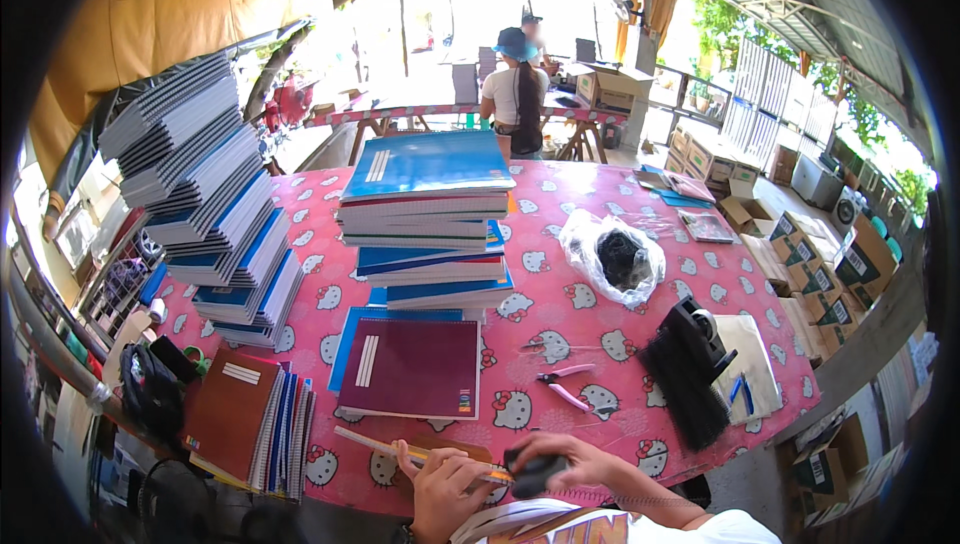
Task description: The person assembles spiral-bound notebooks by aligning stacks of pages and covers, threading plastic spiral coils through pre-punched holes, and trimming the ends with a tool.
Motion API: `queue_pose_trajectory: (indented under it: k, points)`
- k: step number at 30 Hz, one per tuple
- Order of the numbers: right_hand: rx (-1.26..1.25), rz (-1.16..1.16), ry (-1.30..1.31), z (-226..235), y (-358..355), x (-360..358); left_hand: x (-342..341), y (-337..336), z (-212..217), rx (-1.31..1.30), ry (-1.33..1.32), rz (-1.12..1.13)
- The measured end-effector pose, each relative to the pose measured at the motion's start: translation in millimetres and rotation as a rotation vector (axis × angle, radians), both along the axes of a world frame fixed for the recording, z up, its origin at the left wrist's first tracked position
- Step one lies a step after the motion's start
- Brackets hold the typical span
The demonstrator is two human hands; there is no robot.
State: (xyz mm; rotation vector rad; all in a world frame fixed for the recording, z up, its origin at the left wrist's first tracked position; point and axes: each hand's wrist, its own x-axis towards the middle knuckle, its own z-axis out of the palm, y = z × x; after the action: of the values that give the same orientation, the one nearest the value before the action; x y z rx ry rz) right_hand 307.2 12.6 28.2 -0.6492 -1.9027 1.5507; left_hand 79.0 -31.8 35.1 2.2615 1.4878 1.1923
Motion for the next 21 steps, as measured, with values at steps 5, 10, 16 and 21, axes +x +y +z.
queue_pose_trajectory:
  k: [5, 10, 16, 21]
  points:
    - [-0.283, 0.035, 0.320, 13.2, -6.7, -0.9, 0.3, -2.4, -2.5, -0.009, -0.012, 0.040]
    - [0.019, -0.185, -0.109, -13.1, 18.2, 5.0, -4.3, -1.1, 7.3, -0.012, -0.075, 0.104]
    - [0.059, -0.108, -0.396, 2.9, 32.3, -5.2, -15.4, 5.7, 1.1, 0.008, 0.007, 0.099]
    - [0.059, 0.167, 0.070, 25.7, 27.2, -21.6, -24.0, 8.1, -3.9, -0.028, 0.043, 0.102]
